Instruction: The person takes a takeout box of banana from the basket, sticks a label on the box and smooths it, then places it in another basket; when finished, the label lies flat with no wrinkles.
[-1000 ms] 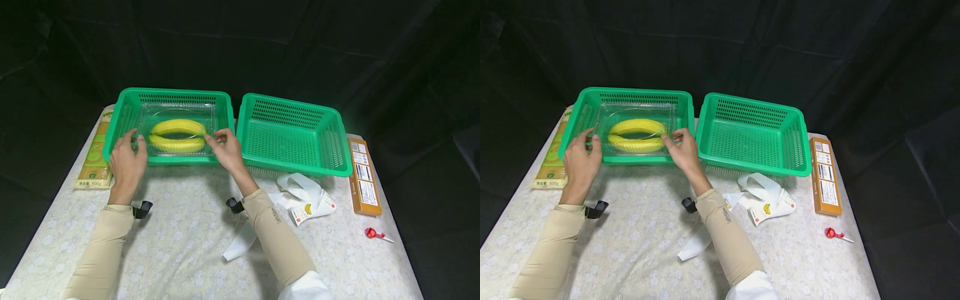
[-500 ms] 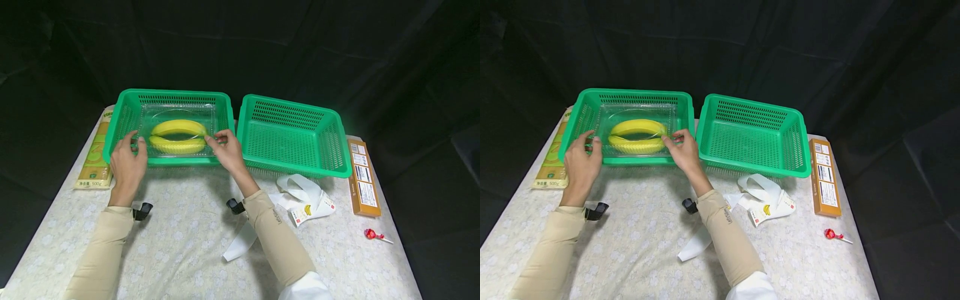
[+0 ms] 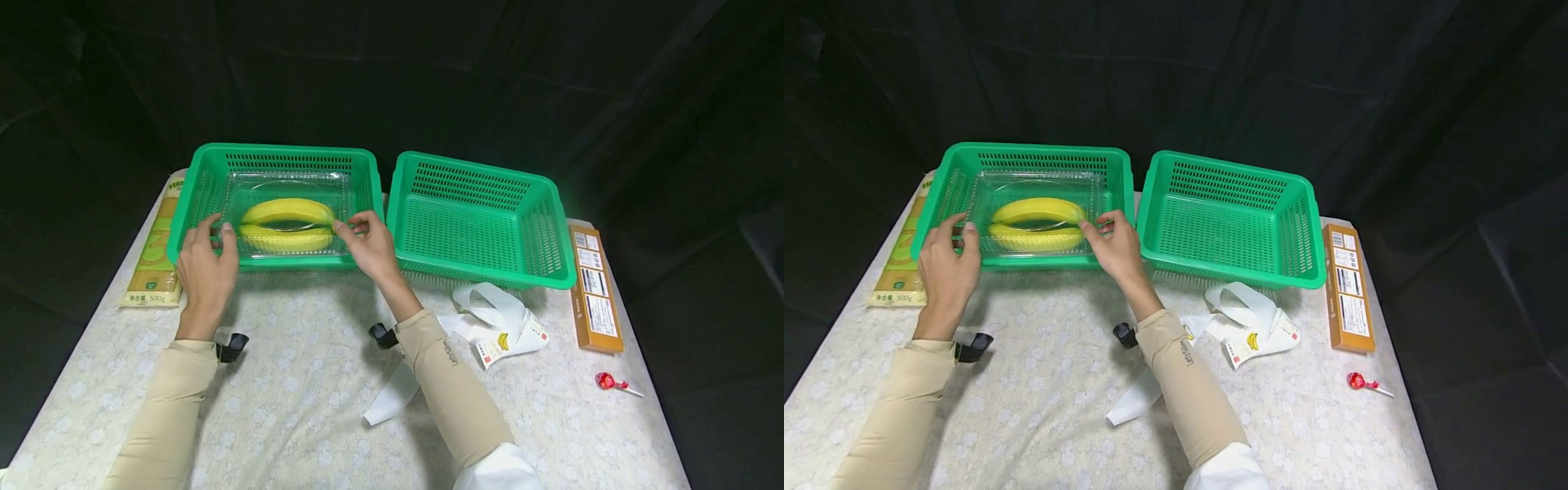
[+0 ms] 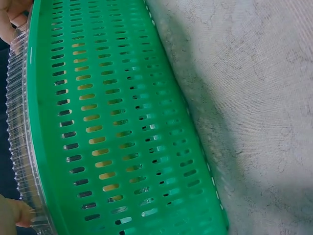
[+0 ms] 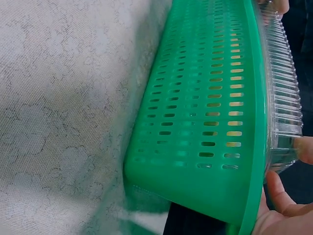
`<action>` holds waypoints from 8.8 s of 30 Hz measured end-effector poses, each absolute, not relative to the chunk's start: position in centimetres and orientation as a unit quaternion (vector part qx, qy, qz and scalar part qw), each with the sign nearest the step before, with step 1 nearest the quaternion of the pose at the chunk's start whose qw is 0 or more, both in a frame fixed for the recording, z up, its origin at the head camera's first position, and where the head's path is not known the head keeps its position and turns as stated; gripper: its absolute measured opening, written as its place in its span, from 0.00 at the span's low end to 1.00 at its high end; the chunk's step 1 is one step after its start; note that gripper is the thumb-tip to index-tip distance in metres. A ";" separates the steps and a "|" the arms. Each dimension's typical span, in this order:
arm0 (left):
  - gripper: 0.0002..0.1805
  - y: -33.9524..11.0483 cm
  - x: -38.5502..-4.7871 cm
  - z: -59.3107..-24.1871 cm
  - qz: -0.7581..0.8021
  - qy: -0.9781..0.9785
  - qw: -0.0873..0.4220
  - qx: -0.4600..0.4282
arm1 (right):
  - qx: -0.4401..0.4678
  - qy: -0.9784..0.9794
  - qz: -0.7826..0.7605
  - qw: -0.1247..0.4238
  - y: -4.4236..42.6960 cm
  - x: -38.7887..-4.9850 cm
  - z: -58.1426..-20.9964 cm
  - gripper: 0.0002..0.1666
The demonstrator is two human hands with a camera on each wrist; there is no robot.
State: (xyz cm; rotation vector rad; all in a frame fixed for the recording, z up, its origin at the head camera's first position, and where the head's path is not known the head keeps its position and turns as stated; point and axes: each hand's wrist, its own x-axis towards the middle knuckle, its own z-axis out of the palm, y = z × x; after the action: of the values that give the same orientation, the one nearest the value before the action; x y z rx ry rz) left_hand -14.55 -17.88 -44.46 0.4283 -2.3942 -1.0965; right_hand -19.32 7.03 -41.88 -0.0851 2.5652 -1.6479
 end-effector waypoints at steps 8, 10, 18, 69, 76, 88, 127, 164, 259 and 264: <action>0.25 -17.9 -14.7 -44.4 -0.392 -0.876 0.231 0.162 | -0.031 0.848 -0.527 0.051 7.0 -19.5 -41.9 0.24; 0.25 -18.0 -14.7 -44.3 -0.393 -0.875 0.231 0.161 | -0.034 0.846 -0.530 0.051 7.1 -19.5 -41.8 0.24; 0.24 -17.9 -13.9 -43.9 -0.416 -0.864 0.246 0.140 | -0.034 0.833 -0.549 0.058 7.5 -18.7 -40.9 0.24; 0.23 -17.3 -12.2 -43.0 -0.422 -0.853 0.277 0.132 | -0.045 0.807 -0.587 0.048 7.8 -16.9 -40.7 0.24; 0.23 -17.3 -11.9 -42.6 -0.423 -0.849 0.287 0.136 | -0.052 0.800 -0.597 0.037 8.0 -16.5 -40.1 0.24; 0.23 -17.2 -11.5 -42.5 -0.428 -0.844 0.296 0.133 | -0.055 0.793 -0.605 0.042 8.1 -16.2 -39.9 0.24; 0.21 -16.8 -10.9 -42.1 -0.443 -0.828 0.321 0.123 | -0.052 0.786 -0.615 0.026 8.5 -14.8 -39.6 0.23; 0.20 -16.4 -10.4 -41.2 -0.451 -0.819 0.334 0.122 | -0.069 0.795 -0.602 0.025 9.3 -14.0 -38.1 0.23; 0.20 -16.9 -8.2 -42.6 -0.490 -0.793 0.345 0.112 | -0.078 0.804 -0.580 0.108 10.2 -10.4 -38.6 0.44; 0.21 -17.0 -8.1 -42.7 -0.484 -0.796 0.345 0.112 | -0.080 0.802 -0.582 0.107 10.1 -10.4 -38.6 0.44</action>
State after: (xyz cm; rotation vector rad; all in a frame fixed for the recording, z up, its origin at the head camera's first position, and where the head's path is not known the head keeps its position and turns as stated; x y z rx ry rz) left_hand -8.14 -16.97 -42.73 0.2904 -2.0666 -1.2578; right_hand -10.36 10.12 -38.63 -0.2351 2.3624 -1.7125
